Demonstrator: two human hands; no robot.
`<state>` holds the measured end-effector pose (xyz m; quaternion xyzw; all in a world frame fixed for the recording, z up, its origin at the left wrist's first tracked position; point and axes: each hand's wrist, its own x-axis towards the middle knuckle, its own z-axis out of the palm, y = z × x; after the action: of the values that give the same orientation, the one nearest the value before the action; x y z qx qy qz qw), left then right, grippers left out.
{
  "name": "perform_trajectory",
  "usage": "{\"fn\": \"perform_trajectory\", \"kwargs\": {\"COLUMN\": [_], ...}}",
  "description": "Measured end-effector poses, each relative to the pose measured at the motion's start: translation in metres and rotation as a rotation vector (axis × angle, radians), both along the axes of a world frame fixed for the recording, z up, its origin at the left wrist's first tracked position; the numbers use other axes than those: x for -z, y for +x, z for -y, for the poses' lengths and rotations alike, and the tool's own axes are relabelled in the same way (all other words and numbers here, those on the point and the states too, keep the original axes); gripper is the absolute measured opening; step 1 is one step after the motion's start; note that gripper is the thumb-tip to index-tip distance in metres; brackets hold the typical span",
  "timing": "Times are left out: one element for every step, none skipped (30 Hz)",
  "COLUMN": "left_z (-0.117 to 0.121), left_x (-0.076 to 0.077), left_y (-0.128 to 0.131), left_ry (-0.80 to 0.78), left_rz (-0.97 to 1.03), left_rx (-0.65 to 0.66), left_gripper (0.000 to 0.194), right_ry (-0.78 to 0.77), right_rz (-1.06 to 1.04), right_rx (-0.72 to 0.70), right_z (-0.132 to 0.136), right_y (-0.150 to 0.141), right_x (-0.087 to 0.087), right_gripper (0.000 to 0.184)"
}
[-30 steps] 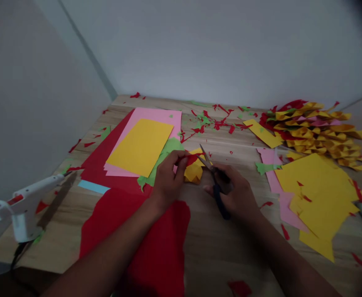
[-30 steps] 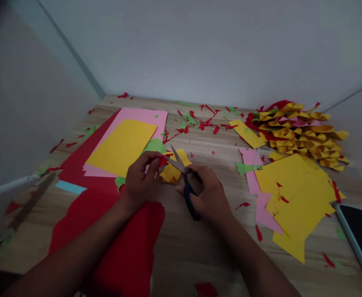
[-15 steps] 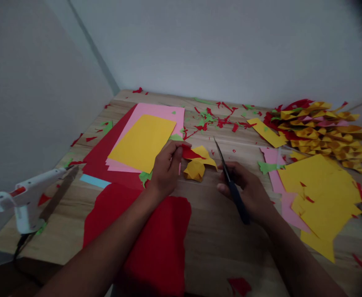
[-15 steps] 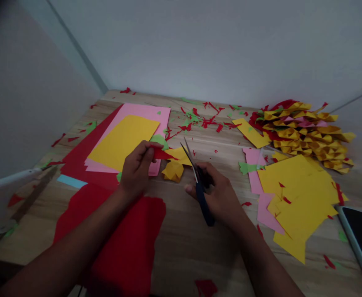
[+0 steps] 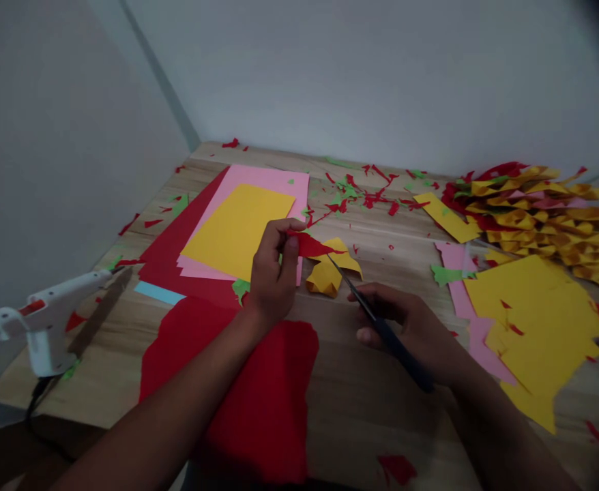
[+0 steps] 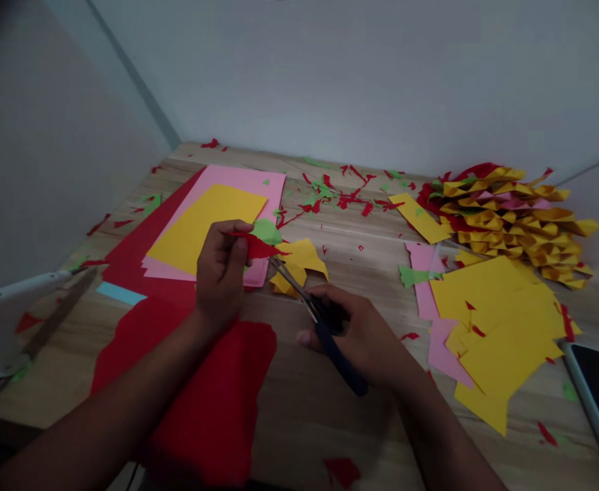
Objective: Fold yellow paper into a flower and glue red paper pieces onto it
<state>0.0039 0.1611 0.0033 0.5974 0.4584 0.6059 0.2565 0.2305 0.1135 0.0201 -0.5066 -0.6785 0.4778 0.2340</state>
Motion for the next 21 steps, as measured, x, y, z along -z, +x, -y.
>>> {"fn": "perform_trajectory", "kwargs": {"left_z": [0.001,0.001,0.002,0.003,0.004,0.005,0.005,0.006,0.006,0.006,0.007,0.007,0.007,0.007,0.007,0.007,0.007,0.007,0.007,0.006,0.006], "left_x": [-0.001,-0.001,-0.002,-0.003,-0.004,-0.005,-0.005,-0.006,-0.006,-0.006,-0.006,-0.006,-0.006,-0.006,-0.005,-0.005,-0.005,-0.005,-0.004,-0.004,-0.004], "left_y": [0.001,0.002,0.002,0.003,0.003,0.004,0.004,0.004,0.004,0.004,0.004,0.004,0.004,0.004,0.004,0.004,0.004,0.004,0.004,0.004,0.003], "left_ry": [0.004,0.006,0.004,-0.001,-0.007,-0.013,-0.015,-0.012,-0.005,0.001,0.003,0.003,-0.001,-0.006,-0.012,-0.016,-0.017,-0.015,-0.014,-0.012,-0.009], "left_rz": [-0.003,-0.008,-0.014,-0.019,-0.024,-0.029,-0.032,-0.033,-0.032,-0.031,-0.027,-0.02,-0.014,-0.009,-0.007,-0.01,-0.015,-0.021,-0.027,-0.032,-0.035], "left_rx": [0.009,0.018,0.03,0.04,0.05,0.057,0.06,0.062,0.063,0.065,0.072,0.08,0.091,0.099,0.104,0.103,0.098,0.09,0.083,0.078,0.076], "left_gripper": [0.017,0.016,0.016,0.016,0.016,0.016,0.016,0.016,0.015,0.015,0.015,0.015,0.016,0.016,0.017,0.017,0.017,0.017,0.017,0.016,0.016], "right_ry": [-0.001,-0.001,-0.002,-0.003,-0.002,-0.002,-0.002,-0.002,-0.001,0.007,0.02,0.04,0.062,0.082,0.098,0.107,0.109,0.108,0.107,0.106,0.103], "right_rz": [0.001,-0.003,-0.014,-0.028,-0.045,-0.06,-0.071,-0.078,-0.079,-0.075,-0.064,-0.048,-0.031,-0.016,-0.006,-0.001,0.001,-0.001,-0.003,-0.005,-0.008], "right_rx": [0.004,0.012,0.023,0.035,0.043,0.048,0.053,0.056,0.058,0.055,0.045,0.032,0.021,0.013,0.013,0.016,0.021,0.024,0.027,0.033,0.041], "right_z": [0.0,0.0,0.0,0.0,0.0,0.0,0.0,-0.001,-0.001,-0.001,-0.001,-0.001,-0.001,-0.002,-0.002,-0.002,-0.002,-0.003,-0.003,-0.003,-0.003], "right_y": [-0.001,-0.001,-0.002,-0.003,-0.003,-0.004,-0.004,-0.004,-0.005,-0.004,-0.004,-0.004,-0.004,-0.003,-0.003,-0.003,-0.002,-0.002,-0.002,-0.003,-0.003], "right_x": [0.0,0.0,0.0,-0.001,-0.001,-0.001,-0.001,-0.001,0.0,0.001,0.002,0.003,0.004,0.005,0.007,0.008,0.009,0.01,0.011,0.011,0.011], "right_gripper": [0.04,0.04,0.04,0.04,0.04,0.039,0.038,0.037,0.037,0.036,0.037,0.037,0.038,0.039,0.04,0.041,0.041,0.041,0.041,0.041,0.04]}}
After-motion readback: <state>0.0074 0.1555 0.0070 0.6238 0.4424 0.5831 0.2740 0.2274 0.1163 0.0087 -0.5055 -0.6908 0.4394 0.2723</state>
